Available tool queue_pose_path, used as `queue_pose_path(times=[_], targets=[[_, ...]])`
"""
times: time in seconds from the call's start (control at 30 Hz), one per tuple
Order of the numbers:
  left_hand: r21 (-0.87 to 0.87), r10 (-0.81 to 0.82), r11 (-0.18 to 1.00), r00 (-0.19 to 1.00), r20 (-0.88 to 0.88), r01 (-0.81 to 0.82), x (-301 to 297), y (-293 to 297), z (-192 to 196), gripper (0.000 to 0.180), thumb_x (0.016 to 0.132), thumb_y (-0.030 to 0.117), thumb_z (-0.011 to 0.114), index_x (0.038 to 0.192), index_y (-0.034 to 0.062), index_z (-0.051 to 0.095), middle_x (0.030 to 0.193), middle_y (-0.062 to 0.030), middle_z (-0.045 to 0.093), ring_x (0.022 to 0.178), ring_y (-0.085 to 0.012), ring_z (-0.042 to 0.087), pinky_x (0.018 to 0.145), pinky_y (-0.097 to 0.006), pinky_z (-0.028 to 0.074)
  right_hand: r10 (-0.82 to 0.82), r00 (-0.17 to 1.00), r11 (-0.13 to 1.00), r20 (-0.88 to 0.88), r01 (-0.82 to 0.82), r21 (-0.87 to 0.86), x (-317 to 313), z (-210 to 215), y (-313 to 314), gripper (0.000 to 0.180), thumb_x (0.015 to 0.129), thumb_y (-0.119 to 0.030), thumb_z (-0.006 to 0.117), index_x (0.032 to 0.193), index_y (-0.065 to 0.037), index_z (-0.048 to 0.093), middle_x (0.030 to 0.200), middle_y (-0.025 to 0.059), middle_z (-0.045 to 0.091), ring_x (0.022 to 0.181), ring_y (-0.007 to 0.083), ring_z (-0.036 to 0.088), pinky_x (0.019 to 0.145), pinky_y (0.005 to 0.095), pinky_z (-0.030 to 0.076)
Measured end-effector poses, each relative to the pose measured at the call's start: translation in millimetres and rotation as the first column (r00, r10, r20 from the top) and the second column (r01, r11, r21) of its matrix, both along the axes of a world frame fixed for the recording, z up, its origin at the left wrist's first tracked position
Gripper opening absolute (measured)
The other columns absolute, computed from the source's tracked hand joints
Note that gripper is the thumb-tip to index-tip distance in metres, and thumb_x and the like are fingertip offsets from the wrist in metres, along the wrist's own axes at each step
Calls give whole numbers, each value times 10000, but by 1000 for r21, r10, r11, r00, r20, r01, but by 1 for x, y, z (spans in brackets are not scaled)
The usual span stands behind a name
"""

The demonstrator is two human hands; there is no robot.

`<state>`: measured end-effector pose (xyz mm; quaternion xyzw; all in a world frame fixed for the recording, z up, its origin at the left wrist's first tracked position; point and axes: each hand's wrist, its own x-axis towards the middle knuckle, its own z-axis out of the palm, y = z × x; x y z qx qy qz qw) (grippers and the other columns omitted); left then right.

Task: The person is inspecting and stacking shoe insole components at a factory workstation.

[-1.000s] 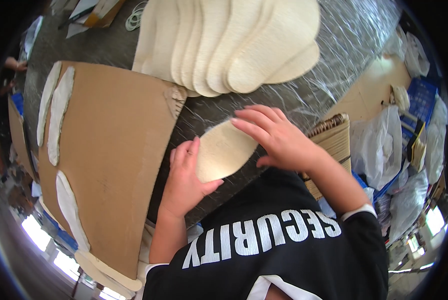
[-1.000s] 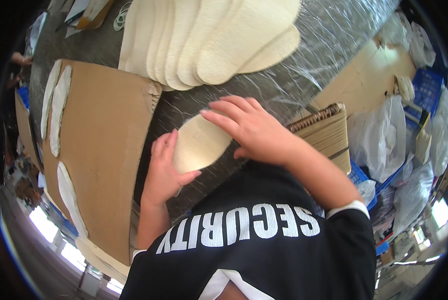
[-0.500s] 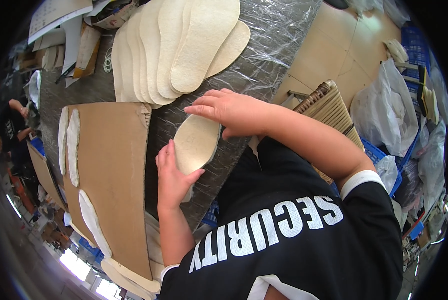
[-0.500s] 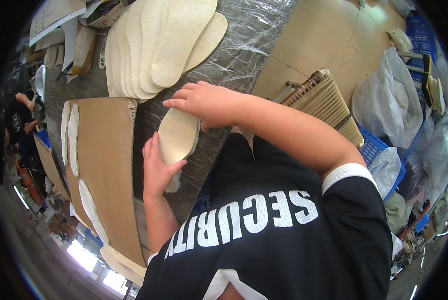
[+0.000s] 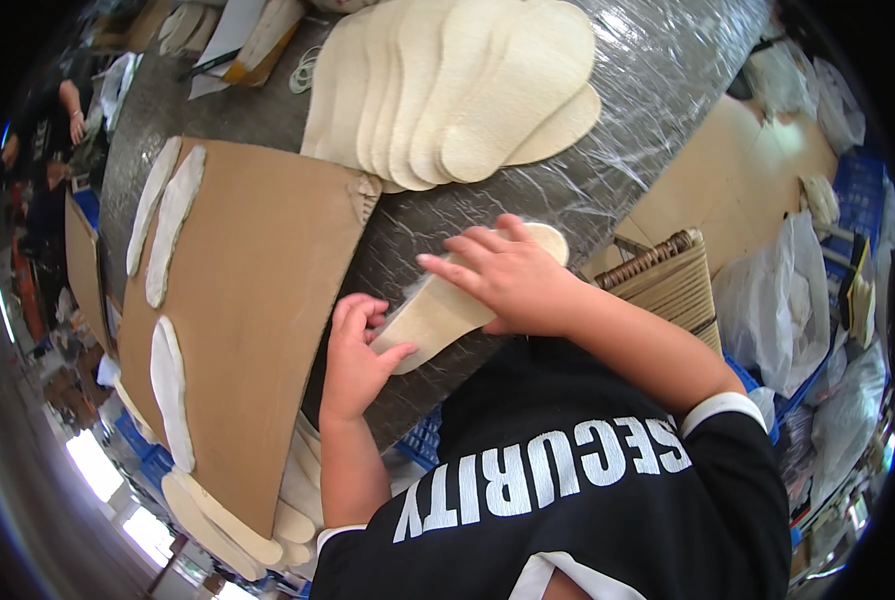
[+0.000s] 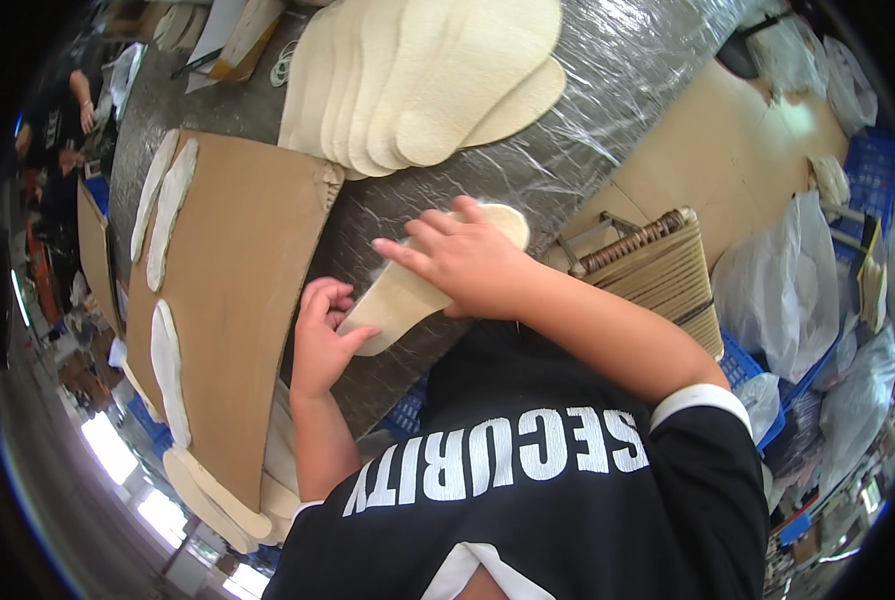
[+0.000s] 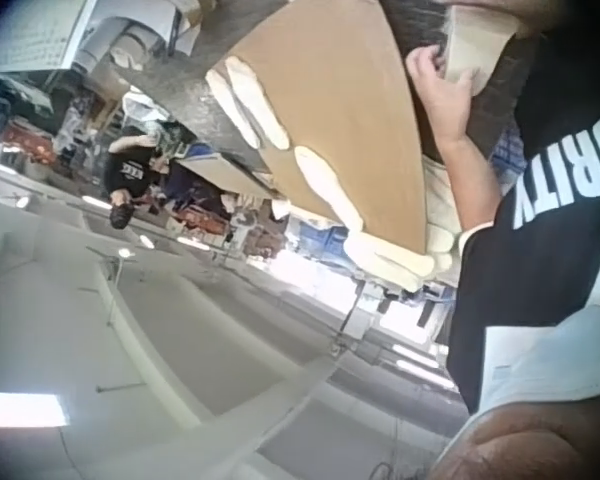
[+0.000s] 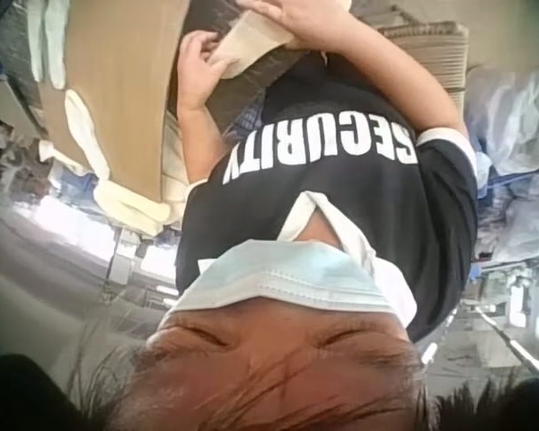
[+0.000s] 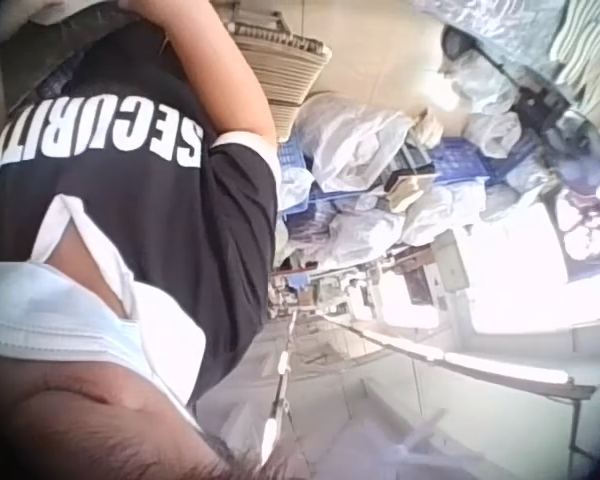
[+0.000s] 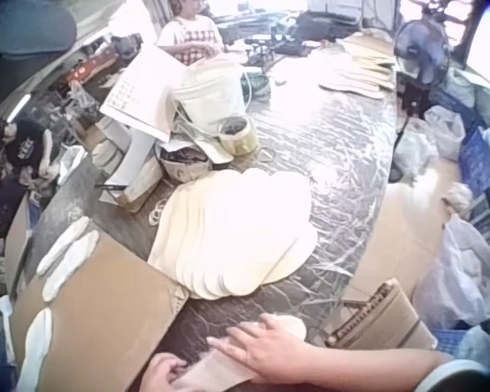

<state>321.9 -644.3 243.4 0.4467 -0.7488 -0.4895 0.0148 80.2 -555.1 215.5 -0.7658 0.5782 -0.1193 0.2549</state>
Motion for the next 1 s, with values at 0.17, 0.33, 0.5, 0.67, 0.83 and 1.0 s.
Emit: queue_pose_path(times=[0.17, 0.33, 0.5, 0.67, 0.83, 1.0], targets=[[294, 262, 920, 965, 30, -259, 26, 8, 0, 240, 804, -56, 670, 1024, -17, 584, 889, -44, 657, 814, -95, 622, 746, -233, 505, -76, 989, 996, -127, 80, 25, 12, 16, 6, 1071, 537, -399, 833, 1455, -168, 333, 1404, 97, 439, 1340, 254, 374, 1059, 499, 255], [512, 520, 791, 809, -274, -334, 31, 15, -9, 191, 863, -6, 643, 1043, -36, 586, 928, -48, 653, 836, -89, 612, 745, -227, 504, 202, 965, 961, 168, -162, -223, 66, 10, -21, 892, 623, -248, 802, 1411, -127, 401, 1288, 112, 504, 1253, 299, 453, 1083, 567, 252], [433, 679, 698, 719, -147, -570, 48, 28, -32, 228, 979, 116, 498, 1100, -59, 578, 945, -108, 656, 770, -106, 606, 656, -243, 517, 157, 855, 978, 493, -65, -198, 63, 2, -28, 912, 569, -99, 808, 1385, -77, 399, 1167, 158, 506, 1105, 338, 510, 1013, 479, 381], [653, 812, 488, 575, -98, -579, 56, 42, -45, 245, 960, 117, 524, 1110, -64, 592, 889, -89, 631, 685, -132, 614, 569, -230, 490, 61, 771, 988, 634, 45, -151, 59, 6, -25, 977, 617, -245, 867, 1414, -37, 342, 1164, 207, 434, 1022, 342, 490, 878, 402, 443], [684, 782, 478, 622, -46, -551, 59, 41, -47, 183, 946, 126, 553, 1042, -12, 624, 787, -30, 612, 628, -85, 564, 544, -202, 448, 106, 798, 994, 593, -82, -68, 64, 8, -28, 946, 601, -194, 860, 1396, -39, 371, 1167, 201, 437, 1047, 349, 485, 892, 409, 439], [647, 766, 528, 638, -84, -549, 55, 50, -51, 124, 948, 124, 554, 982, 33, 630, 748, 9, 599, 619, -56, 518, 562, -186, 420, 56, 842, 992, 536, -107, 63, 76, 14, -31, 822, 563, -90, 831, 1292, -43, 455, 1179, 180, 449, 1072, 378, 472, 922, 438, 420]])
